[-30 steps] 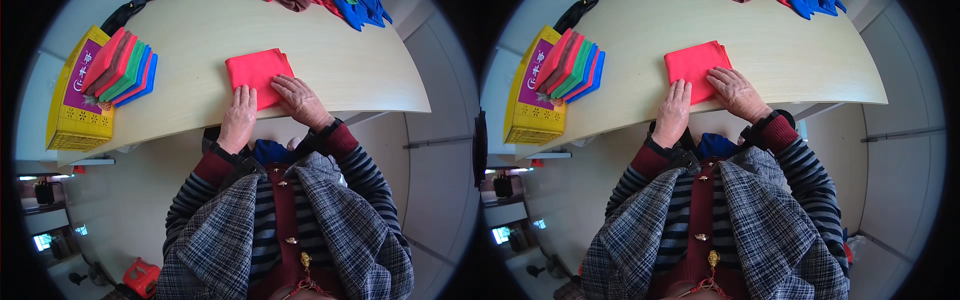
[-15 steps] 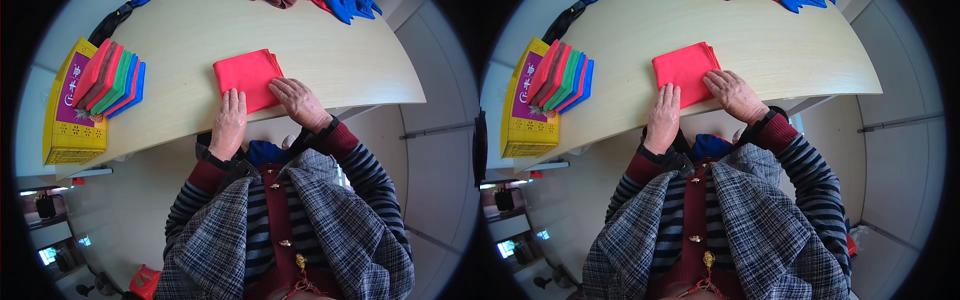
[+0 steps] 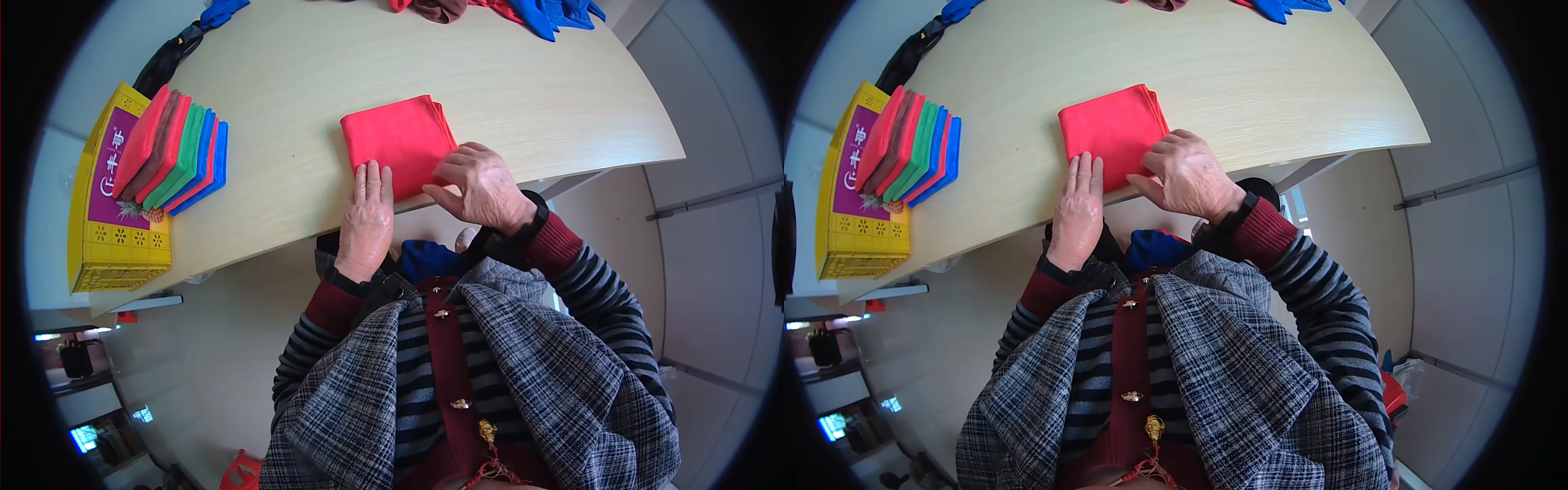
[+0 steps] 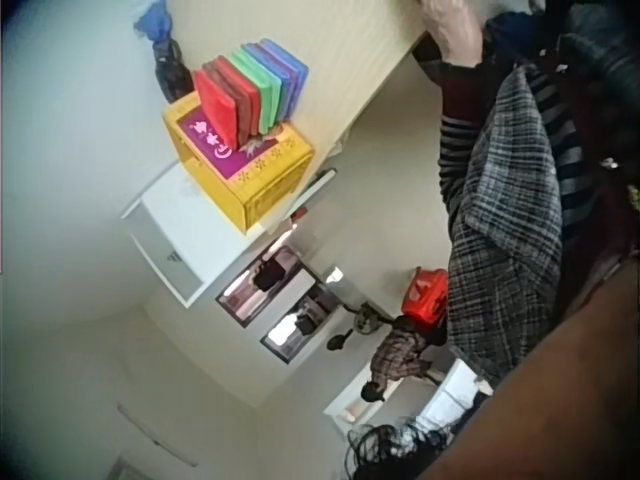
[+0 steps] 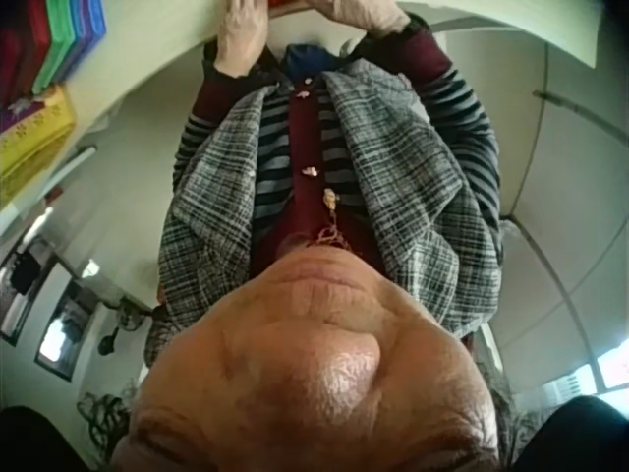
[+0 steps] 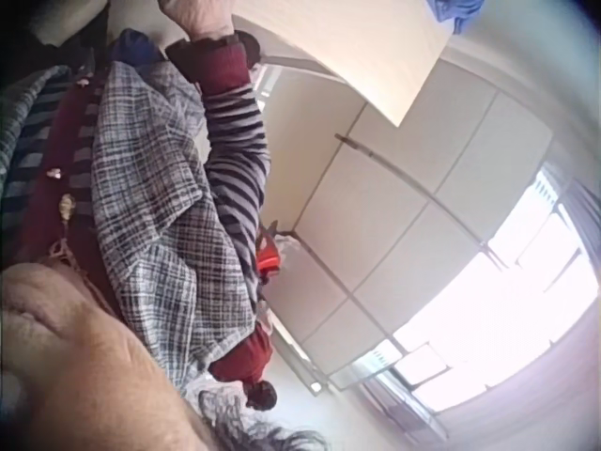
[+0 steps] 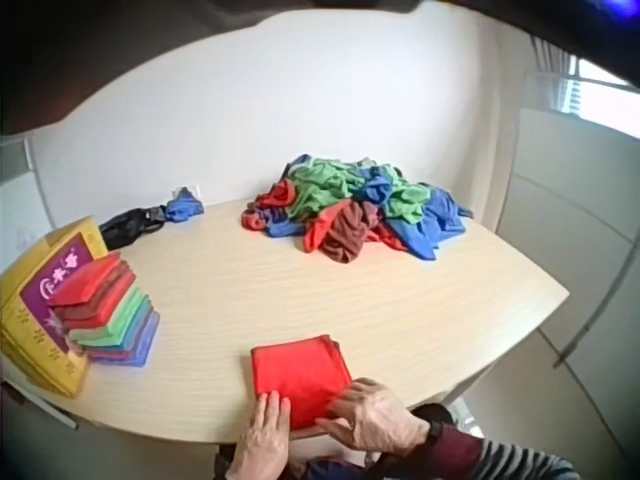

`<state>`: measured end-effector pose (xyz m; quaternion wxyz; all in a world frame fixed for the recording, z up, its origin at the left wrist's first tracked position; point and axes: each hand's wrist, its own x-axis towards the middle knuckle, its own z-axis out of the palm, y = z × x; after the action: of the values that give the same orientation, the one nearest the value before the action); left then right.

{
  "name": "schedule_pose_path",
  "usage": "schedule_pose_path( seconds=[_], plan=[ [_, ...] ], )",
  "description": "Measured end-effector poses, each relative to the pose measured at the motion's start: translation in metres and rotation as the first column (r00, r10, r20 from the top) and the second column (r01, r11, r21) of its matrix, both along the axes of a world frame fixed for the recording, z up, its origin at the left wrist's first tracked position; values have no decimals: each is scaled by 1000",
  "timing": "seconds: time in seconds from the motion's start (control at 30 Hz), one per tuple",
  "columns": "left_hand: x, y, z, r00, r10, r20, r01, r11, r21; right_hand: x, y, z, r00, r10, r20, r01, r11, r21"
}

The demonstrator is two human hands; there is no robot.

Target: Folding small square pieces of colored cloth at a table.

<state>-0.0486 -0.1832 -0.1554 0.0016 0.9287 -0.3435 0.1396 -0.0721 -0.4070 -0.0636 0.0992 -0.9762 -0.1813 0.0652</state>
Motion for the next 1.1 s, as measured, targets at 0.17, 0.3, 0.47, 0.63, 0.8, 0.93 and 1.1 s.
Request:
schedule_pose_path(
  seconds=[0.17,0.3,0.47,0.63,0.8,0.93,1.1],
  plan=[
    [-1,-5,-2,999,-17,-43,14,999,-52,38,37,-64,909,-169,381,50,952,301],
    [-6,0,3,996,-41,-81,36,997,-67,59,51,-92,875,-199,442,96,965,244],
    [3,-5,54,978,-97,-186,90,995,-48,53,43,-100,894,-238,380,168,963,210],
    [79,-44,79,958,-253,-138,203,932,-301,49,49,-87,914,-204,350,139,969,202],
    [155,-115,52,874,-480,-75,425,830,-362,48,45,-97,891,-249,379,144,948,284],
    [178,-139,55,817,-413,-404,391,910,-139,42,38,-91,931,-221,291,153,959,238],
    [194,-148,57,705,-270,-656,271,957,-102,44,35,-96,916,-247,317,156,946,284]
  ],
)
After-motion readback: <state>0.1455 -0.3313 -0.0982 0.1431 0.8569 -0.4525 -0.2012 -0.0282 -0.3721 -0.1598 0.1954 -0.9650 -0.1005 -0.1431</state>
